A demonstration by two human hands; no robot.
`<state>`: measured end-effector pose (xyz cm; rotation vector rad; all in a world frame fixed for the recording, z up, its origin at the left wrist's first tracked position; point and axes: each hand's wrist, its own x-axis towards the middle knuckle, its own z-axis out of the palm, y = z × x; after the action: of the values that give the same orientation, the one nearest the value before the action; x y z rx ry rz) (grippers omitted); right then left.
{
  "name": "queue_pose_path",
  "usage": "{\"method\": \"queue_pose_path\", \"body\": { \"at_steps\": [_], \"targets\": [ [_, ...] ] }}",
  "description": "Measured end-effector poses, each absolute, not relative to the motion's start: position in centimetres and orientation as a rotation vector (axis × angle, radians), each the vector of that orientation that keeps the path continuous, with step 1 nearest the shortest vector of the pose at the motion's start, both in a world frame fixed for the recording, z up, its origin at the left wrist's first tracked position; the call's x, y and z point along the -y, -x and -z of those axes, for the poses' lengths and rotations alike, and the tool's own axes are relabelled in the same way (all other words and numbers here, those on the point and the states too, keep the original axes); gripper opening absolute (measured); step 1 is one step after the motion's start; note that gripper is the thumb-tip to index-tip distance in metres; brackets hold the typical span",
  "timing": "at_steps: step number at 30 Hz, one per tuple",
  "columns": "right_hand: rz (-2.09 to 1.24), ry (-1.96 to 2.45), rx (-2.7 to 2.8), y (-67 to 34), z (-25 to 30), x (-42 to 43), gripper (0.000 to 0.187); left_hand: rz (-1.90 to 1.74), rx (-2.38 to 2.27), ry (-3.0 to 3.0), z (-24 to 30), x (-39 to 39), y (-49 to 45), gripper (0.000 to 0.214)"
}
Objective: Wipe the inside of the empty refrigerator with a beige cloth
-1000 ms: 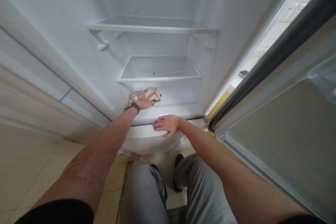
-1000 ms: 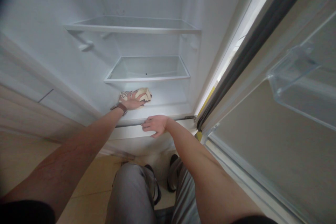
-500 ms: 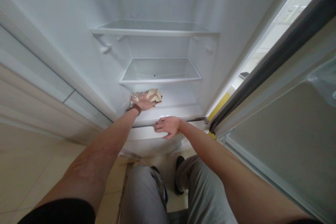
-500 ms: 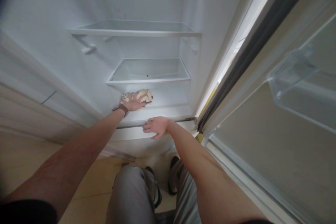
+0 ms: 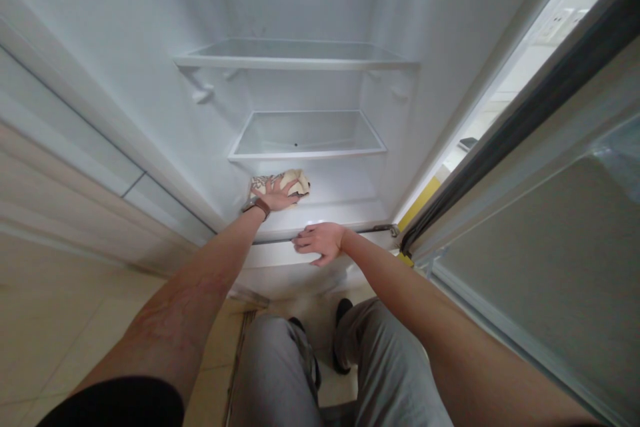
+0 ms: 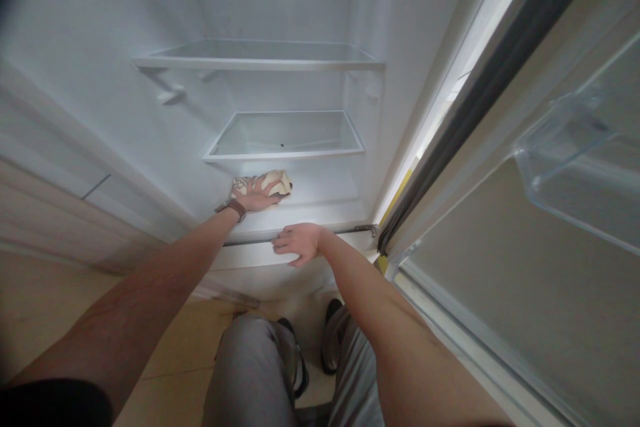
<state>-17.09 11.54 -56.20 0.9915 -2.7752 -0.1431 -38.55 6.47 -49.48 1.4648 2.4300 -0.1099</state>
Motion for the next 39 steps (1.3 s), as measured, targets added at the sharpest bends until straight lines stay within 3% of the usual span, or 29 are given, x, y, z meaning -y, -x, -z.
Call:
{"method": "queue_pose_path", "body": {
  "at_steps": [39],
  "targets": [
    [0.14,-0.98,2.781,17.09,56.54,-11.55,0.051,0.089,-2.424,-1.505,49.38,-6.63,38.66,0.087]
  ]
}}
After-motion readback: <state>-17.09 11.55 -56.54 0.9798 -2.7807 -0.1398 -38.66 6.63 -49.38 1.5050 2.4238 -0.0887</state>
